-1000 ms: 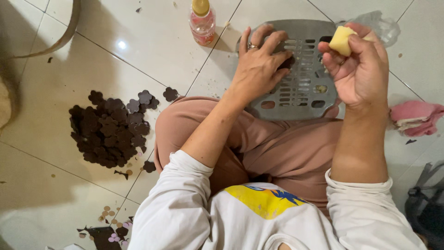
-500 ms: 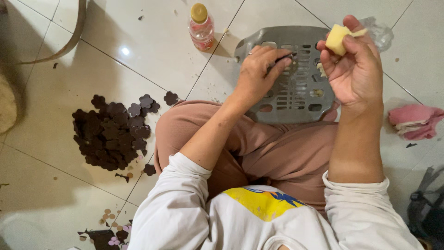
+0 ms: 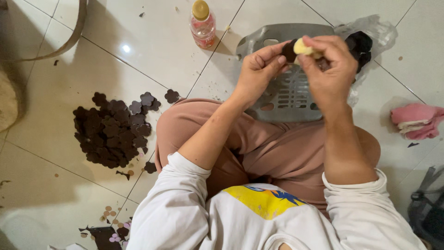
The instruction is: The person sits on the floor and rubs small dark flower-shaped pieces one at a time with a sponge, resting them on a slotted plastic basket. They pour liquid from a bottle onto the sponge and continue rubbing the pieces, setting finished pieces aside.
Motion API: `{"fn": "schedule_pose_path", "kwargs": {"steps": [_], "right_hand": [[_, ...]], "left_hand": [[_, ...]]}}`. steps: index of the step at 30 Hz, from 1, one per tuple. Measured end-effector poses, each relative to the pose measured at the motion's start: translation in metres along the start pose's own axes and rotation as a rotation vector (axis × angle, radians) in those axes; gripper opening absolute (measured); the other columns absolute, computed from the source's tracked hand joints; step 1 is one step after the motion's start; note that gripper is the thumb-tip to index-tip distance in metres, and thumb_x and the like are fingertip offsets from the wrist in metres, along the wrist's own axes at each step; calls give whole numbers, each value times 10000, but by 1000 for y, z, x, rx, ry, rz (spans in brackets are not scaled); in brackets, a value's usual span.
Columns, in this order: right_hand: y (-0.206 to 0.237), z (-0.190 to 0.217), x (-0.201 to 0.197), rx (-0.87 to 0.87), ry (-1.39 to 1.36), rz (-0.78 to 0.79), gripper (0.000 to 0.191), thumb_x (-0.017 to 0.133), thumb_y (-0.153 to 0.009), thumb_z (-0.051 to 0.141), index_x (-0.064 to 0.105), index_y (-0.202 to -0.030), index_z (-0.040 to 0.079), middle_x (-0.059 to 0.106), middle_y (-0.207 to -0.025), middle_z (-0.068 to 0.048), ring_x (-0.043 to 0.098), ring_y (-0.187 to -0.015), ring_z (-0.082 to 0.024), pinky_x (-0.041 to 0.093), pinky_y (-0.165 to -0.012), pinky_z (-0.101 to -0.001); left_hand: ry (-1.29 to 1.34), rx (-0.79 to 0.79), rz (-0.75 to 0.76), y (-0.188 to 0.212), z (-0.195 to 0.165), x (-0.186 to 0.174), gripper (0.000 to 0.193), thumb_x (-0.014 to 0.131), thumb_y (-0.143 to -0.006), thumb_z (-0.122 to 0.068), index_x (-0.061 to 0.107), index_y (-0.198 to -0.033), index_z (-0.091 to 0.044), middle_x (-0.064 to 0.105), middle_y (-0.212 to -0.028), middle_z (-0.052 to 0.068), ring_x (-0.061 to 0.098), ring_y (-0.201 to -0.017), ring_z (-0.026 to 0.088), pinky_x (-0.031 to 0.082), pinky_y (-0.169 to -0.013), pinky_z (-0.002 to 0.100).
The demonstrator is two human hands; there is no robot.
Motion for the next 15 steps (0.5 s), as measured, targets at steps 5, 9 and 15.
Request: {"fn": "schedule_pose_path", "kwargs": {"steps": [5,9,15], "right_hand": [[8,25,26,-182,456,54,198,790,-987,-44,750,-1169,25,709,-1126,-108,711,-1008,-245,571,-843,-328],[2,11,19,-139,367,26,177,755,-1013,-82,730,-1166,4,700,-1137,-114,711,-1020,-245,573,-860,-324],[-15,-5,-10,-124,401,-75,195,749,-982,-122,731,-1135,-4,690,-1101,-120,696,-983,-234,560,-843,-324]], "left_hand": [[-163,139,-16,4,0,0,358,539,-1101,33,590,-1456,20,704,-1200,28,652,-1063,79,574,-969,253],[-148,148,-40,-1,-2,3,347,536,-1096,41,591,-1438,23,713,-1181,34,665,-1044,84,580,-935,260],[-147,90,-54,2,-4,4,314,542,-1084,33,641,-1381,14,714,-1205,37,683,-1066,81,607,-959,250]]}}
Point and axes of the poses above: each hand's wrist, its own y-axis away from the middle knuckle, its own x-axis out of the palm, z = x × y, the point moved 6 cm from there along -y, towards the middle knuckle
